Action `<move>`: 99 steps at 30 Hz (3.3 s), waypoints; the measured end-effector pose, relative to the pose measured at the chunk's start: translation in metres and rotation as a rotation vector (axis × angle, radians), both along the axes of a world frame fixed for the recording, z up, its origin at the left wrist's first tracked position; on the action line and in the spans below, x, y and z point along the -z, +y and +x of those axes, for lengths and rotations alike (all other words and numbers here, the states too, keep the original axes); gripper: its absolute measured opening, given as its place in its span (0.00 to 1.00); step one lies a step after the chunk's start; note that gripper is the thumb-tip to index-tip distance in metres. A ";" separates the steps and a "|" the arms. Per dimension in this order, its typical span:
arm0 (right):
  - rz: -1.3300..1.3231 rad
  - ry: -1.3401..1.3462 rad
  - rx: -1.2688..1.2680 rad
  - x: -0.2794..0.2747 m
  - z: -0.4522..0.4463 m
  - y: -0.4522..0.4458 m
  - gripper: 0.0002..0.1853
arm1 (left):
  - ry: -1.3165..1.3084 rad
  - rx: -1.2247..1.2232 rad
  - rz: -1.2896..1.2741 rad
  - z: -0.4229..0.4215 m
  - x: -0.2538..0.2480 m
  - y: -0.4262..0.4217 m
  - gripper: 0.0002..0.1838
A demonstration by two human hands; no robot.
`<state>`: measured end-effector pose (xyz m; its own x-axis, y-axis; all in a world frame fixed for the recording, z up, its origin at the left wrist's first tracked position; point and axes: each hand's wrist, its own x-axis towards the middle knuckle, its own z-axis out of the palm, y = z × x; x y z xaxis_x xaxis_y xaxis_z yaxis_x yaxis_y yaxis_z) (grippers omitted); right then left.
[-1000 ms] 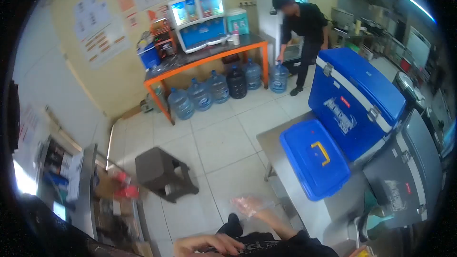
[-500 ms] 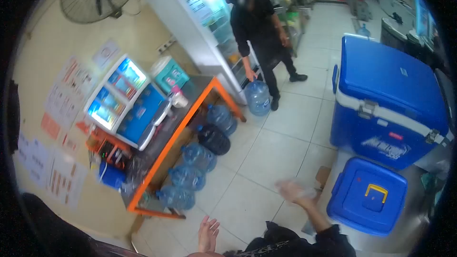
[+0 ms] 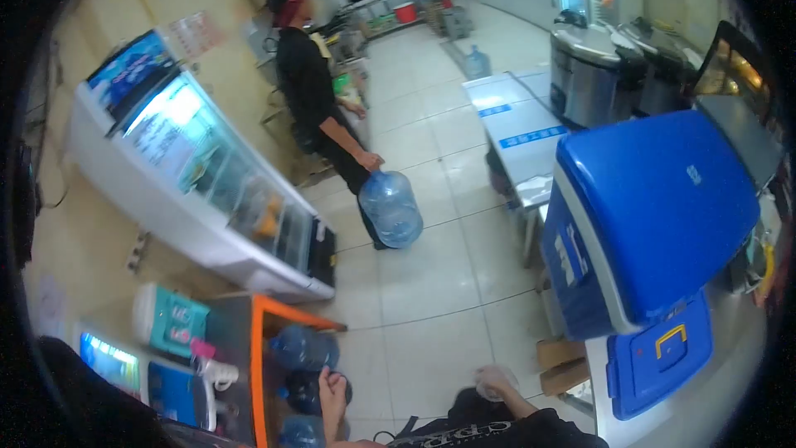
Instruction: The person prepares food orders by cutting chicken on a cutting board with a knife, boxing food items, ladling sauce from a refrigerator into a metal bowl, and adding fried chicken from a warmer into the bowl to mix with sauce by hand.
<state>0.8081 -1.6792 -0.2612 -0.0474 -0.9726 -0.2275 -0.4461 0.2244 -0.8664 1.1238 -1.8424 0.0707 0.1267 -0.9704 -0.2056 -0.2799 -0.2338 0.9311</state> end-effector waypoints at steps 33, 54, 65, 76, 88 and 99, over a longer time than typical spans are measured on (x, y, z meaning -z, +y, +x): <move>-0.416 0.018 0.694 -0.238 -0.647 -0.956 0.17 | -0.048 1.351 -0.447 -0.866 -0.048 -1.038 0.20; 0.381 -0.216 1.225 0.003 -1.315 -1.117 0.19 | 0.081 1.130 -0.355 -1.633 -0.052 -1.340 0.13; 0.785 0.019 0.978 -0.015 -1.738 -1.204 0.21 | 0.020 1.043 -0.543 -2.042 0.002 -1.465 0.12; 0.219 0.590 0.840 -0.053 -2.495 -1.601 0.22 | 0.231 0.721 0.025 -2.370 0.049 -1.680 0.16; 0.438 0.411 0.658 -0.066 -2.708 -1.888 0.24 | 0.347 0.776 -0.084 -2.831 0.000 -2.042 0.14; 0.705 0.378 0.325 -0.012 -3.091 -2.167 0.16 | 0.175 0.637 -0.195 -3.144 0.022 -2.367 0.14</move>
